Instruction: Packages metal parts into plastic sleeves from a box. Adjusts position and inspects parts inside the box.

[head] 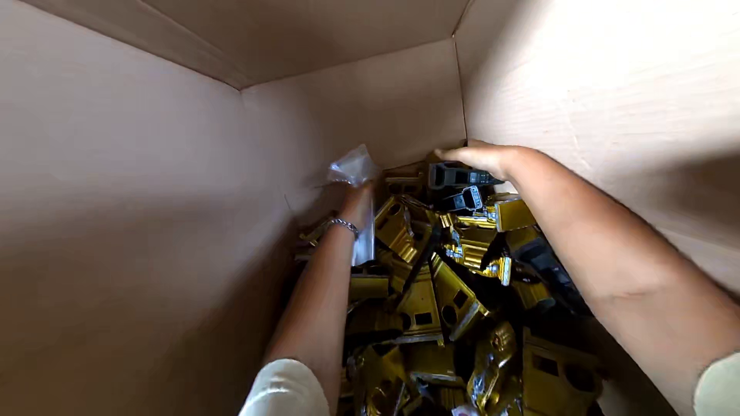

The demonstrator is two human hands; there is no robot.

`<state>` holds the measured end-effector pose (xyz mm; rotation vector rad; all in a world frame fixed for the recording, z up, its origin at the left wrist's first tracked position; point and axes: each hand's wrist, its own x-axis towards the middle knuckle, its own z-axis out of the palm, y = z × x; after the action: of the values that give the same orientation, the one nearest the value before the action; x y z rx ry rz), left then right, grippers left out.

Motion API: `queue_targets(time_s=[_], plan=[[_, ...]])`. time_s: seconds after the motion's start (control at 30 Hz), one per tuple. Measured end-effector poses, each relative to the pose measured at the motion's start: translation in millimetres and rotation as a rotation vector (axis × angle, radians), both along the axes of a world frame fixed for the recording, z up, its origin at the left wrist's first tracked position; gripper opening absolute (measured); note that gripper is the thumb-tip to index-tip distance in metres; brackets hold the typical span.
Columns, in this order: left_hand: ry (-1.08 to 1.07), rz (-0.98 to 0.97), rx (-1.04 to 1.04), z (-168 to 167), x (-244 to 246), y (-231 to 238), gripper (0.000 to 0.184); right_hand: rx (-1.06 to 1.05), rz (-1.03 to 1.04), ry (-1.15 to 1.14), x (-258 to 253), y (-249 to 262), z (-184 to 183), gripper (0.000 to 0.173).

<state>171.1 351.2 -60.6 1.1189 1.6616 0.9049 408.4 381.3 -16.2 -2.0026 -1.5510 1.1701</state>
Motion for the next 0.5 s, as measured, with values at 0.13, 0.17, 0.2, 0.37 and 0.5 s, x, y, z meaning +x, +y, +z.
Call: queue_targets(time_s=[0.13, 0.17, 0.2, 0.37, 0.5], plan=[[-0.149, -0.112, -0.113, -13, 4, 6, 0.043, -0.09, 0.042, 0.159, 0, -4, 21, 0.086], [-0.168, -0.141, -0.161, -15, -1, 10, 0.043, -0.076, 0.05, 0.18, -1, -2, 21, 0.078], [-0.179, -0.148, -0.187, -17, -7, 13, 0.043, -0.039, 0.045, 0.19, -3, -1, 17, 0.064], [0.126, -0.45, -0.131, -3, 2, 5, 0.037, -0.145, 0.267, -0.195, 0, 12, -21, 0.036], [-0.005, -0.411, -0.133, -1, 15, -4, 0.03, -0.364, 0.34, -0.023, 4, 6, -31, 0.038]])
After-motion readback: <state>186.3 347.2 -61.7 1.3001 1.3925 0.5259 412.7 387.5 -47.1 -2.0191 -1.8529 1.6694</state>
